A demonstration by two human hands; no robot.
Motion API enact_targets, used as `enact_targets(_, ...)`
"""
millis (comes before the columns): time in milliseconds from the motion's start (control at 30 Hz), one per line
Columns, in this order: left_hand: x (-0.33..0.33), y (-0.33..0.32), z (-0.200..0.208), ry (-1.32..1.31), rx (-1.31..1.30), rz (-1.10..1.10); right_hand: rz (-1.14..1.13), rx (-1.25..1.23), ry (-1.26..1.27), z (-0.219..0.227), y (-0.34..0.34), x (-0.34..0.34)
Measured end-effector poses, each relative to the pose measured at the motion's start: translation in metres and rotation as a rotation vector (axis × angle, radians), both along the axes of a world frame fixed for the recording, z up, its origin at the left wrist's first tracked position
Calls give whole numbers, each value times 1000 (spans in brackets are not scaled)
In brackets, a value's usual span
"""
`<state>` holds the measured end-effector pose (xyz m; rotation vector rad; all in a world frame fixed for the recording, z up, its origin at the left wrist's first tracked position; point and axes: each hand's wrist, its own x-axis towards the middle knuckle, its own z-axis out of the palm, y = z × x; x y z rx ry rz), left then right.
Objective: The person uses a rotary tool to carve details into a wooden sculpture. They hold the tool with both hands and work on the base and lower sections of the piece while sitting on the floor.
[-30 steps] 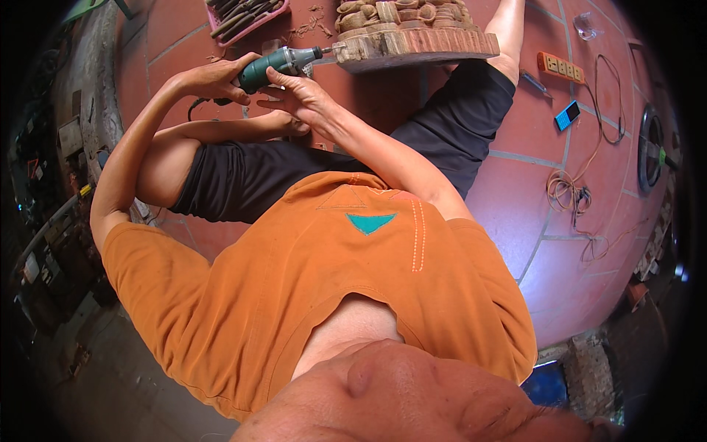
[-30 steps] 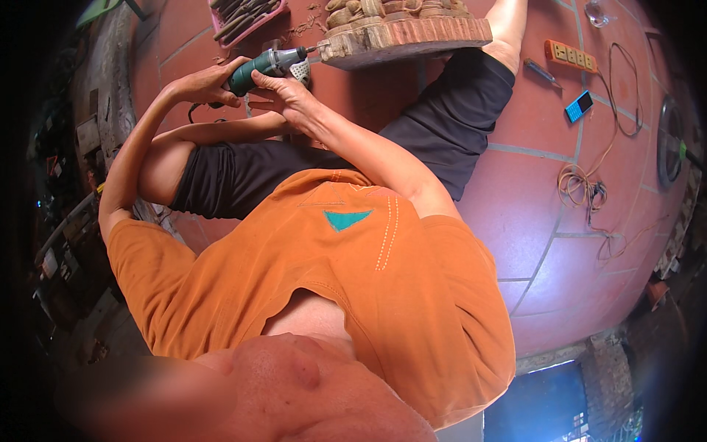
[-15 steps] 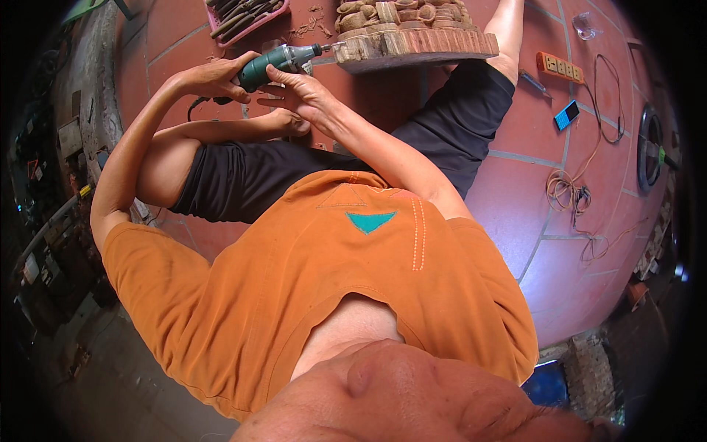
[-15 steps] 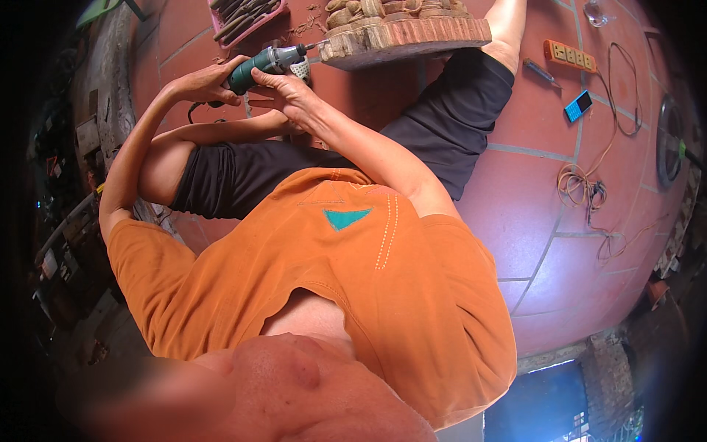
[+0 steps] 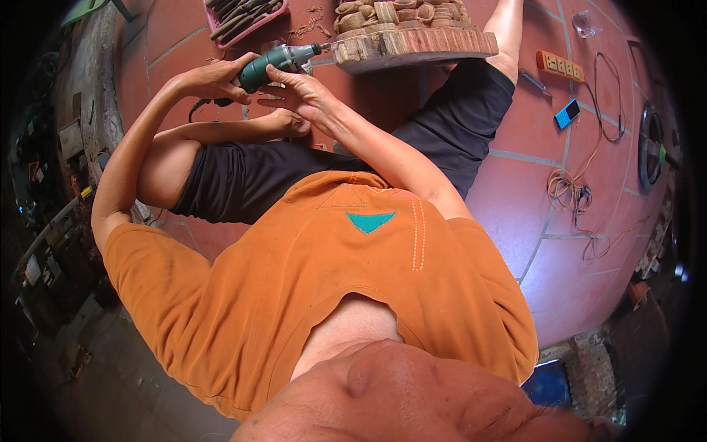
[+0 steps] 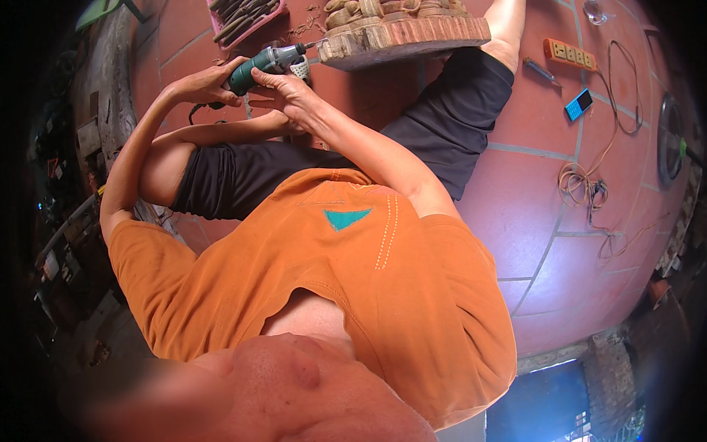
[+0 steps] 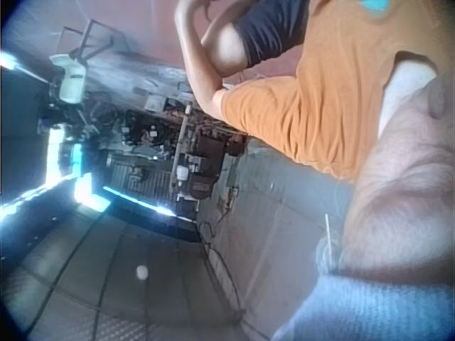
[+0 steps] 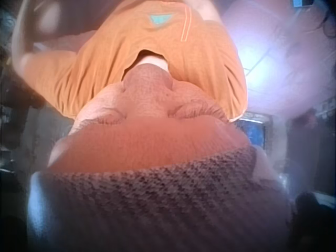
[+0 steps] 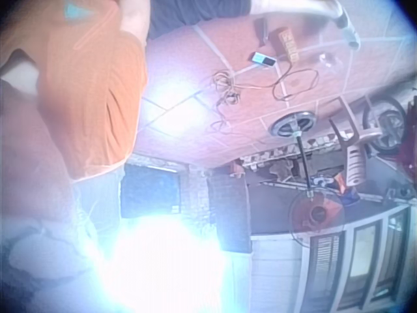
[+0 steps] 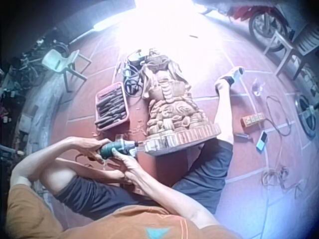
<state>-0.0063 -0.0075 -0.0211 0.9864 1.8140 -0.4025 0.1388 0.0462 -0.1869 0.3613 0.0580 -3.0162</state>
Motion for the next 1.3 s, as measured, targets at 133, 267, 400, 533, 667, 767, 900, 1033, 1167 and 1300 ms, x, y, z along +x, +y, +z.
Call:
enact_targets(133, -3, 1, -1, -22, 11, -1, 2, 0, 9, -11, -6, -5)
enact_targets(267, 5, 10, 7, -87, -51, 78, 11, -35, 1, -2, -6, 4)
enact_targets(400, 3, 9, 5, -121, -29, 67, 6, -54, -12, 4, -6, 8)
enact_targets(533, 0, 8, 3, -121, -32, 61, 13, -37, -21, 5, -4, 7)
enact_targets(667, 2, 10, 7, -61, -43, 55, -2, -21, 6, 2, -3, 1)
enact_targets(767, -5, 3, 1, -30, -8, 16, 2, -11, 3, 0, -3, -3)
enact_targets(900, -5, 1, -1, 8, 9, -34, 3, -10, 7, 3, 2, -3)
enact_targets(1033, -8, -3, -4, 25, 49, -81, 5, -4, 1, -1, 0, -5)
enact_targets(1167, -4, 4, 1, -57, 18, 10, -10, -10, -1, -2, -3, -3)
enact_targets(1300, 0, 8, 5, -98, -25, 74, -4, -36, -1, 4, -3, 4)
